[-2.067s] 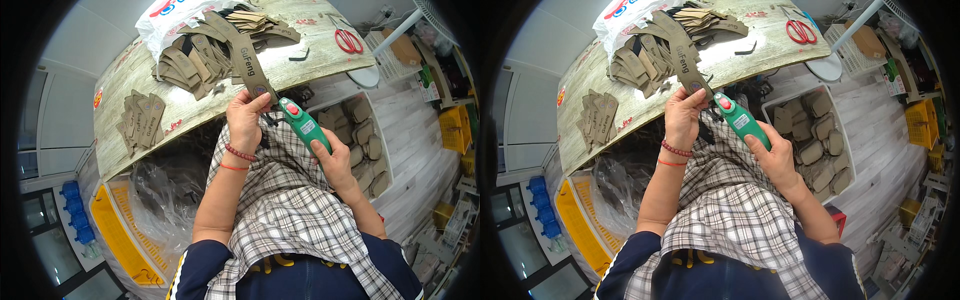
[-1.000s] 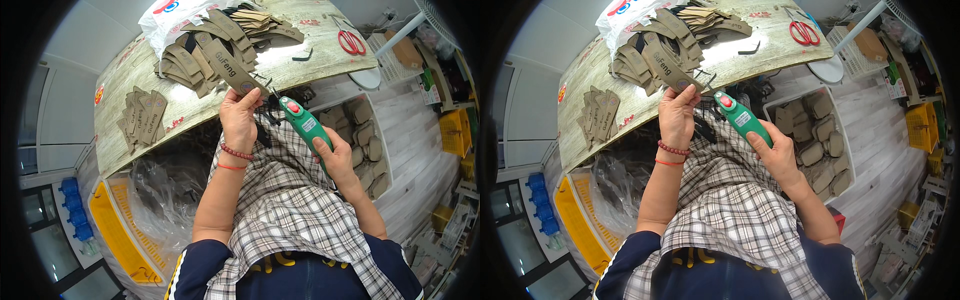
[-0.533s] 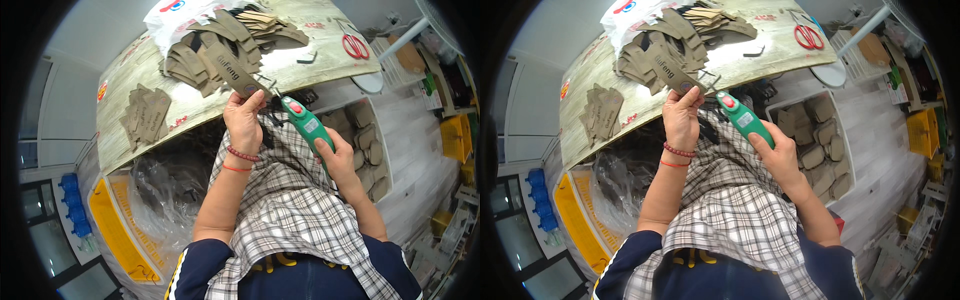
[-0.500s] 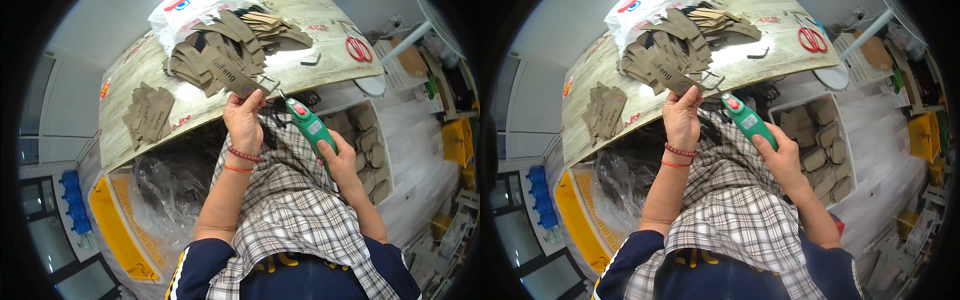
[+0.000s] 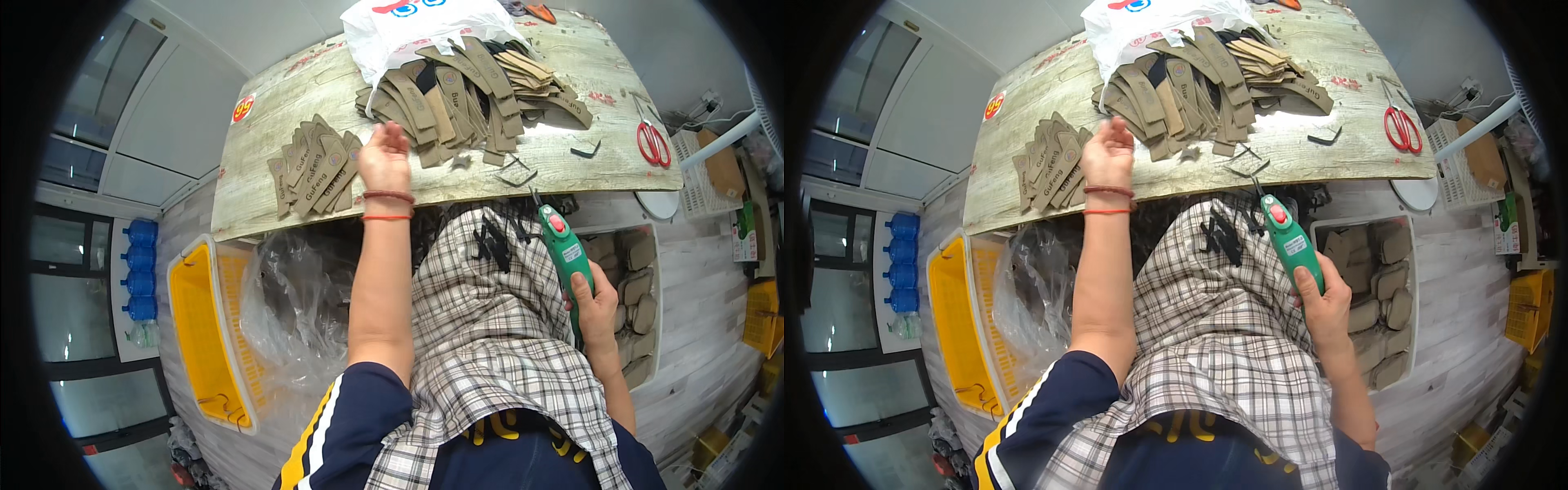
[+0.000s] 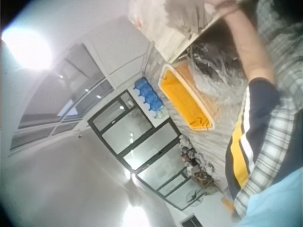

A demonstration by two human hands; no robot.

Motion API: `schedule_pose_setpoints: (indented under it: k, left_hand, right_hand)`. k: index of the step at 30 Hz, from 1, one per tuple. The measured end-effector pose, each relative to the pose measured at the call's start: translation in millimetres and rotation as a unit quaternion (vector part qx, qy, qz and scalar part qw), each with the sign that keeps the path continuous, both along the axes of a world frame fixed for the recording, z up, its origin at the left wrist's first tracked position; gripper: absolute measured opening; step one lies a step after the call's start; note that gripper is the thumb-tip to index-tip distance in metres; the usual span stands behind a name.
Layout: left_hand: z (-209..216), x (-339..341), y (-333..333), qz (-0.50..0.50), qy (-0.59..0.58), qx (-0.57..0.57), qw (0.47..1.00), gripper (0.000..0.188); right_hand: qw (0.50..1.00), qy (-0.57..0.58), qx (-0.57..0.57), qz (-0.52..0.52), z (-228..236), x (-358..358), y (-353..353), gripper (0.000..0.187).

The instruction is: The person retrieves cardboard tags from a plastic bag and uses a green rotary tool to trim the edges of each tag one by one. The trimmed tags are placed on the table as the person continues processing the batch.

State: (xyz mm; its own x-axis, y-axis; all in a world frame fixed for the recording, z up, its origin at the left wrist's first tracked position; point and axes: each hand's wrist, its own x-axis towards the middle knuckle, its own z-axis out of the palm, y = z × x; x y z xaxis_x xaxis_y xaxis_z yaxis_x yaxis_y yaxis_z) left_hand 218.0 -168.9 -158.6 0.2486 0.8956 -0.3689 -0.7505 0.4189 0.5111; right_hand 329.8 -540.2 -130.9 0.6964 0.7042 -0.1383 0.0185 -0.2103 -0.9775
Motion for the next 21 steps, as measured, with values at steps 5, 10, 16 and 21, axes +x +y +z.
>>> schedule_pose_setpoints:
  k: [5, 10, 16, 21]
  left_hand:
    - [-12.3, 53.1, 44.9, 0.130, 0.554, 0.314, 0.760, 0.029]
    - [17.3, 70.6, 70.5, 0.030, 0.799, 0.275, 0.535, 0.042]
    - [-20.2, 42.9, 64.8, 0.130, 0.463, 0.292, 0.827, 0.018]
    - [26.2, 32.3, -51.8, -0.084, 0.145, 0.185, 0.968, 0.011]
  right_hand:
    - [1.000, -0.007, -0.012, -0.003, 0.4, 1.9, 3.4, 0.040]
    - [1.000, -0.003, -0.009, -0.008, -3.6, 3.3, 7.4, 0.037]
    - [1.000, -0.026, -0.002, 0.008, -1.5, 5.7, 22.6, 0.035]
    - [0.998, -0.047, 0.028, 0.010, 3.2, 8.1, 36.5, 0.034]
